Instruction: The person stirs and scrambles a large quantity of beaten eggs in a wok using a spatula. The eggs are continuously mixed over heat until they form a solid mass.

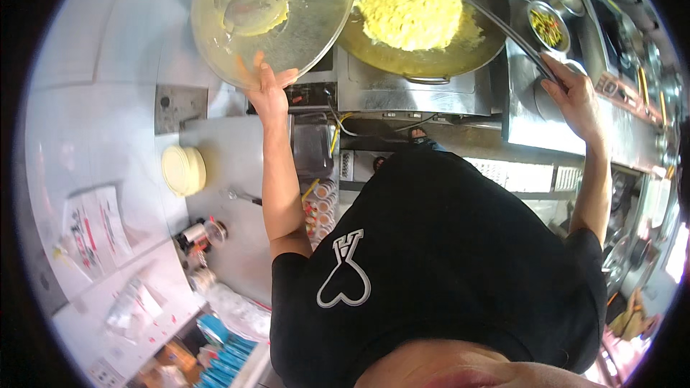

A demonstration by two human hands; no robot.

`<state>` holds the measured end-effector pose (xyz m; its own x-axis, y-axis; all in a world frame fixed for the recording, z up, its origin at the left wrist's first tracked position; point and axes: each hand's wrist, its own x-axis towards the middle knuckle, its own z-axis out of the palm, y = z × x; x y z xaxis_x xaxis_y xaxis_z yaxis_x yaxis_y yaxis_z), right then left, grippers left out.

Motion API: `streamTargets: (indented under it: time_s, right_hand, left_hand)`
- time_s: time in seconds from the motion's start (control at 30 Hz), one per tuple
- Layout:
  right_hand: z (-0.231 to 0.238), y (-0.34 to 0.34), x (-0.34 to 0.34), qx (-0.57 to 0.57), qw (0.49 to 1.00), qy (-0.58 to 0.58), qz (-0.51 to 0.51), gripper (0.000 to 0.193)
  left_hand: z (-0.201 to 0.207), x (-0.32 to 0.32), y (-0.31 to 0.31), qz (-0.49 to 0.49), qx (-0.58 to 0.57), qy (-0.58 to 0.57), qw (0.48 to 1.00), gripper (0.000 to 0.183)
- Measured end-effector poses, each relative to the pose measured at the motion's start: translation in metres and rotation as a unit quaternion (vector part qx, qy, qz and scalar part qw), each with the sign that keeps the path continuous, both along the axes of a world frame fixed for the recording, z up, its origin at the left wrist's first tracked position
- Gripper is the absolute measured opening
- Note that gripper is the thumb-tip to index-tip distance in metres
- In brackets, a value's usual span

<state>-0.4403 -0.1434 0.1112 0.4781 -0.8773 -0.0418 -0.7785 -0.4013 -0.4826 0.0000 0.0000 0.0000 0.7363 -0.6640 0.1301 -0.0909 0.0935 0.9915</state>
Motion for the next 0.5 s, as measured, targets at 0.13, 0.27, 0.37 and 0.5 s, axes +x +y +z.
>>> streamTargets:
  time_s: [0.13,0.27,0.37,0.5]
  right_hand:
    - [0.025,0.019,0.027,0.011,0.997,-0.077,0.010,0.042]
    - [-0.004,-0.001,0.046,-0.160,0.975,-0.142,0.056,0.040]
    - [-0.018,-0.008,0.054,-0.227,0.965,-0.122,0.050,0.041]
    - [-0.041,-0.010,0.061,-0.245,0.969,-0.034,0.002,0.045]
  left_hand:
    - [0.016,-0.011,-0.049,-0.050,0.027,-0.070,0.996,0.038]
    - [0.025,-0.037,-0.089,-0.107,0.009,-0.102,0.989,0.031]
    - [0.034,-0.044,-0.104,-0.161,0.018,-0.135,0.978,0.029]
    - [0.034,-0.033,-0.127,-0.155,0.043,-0.239,0.958,0.029]
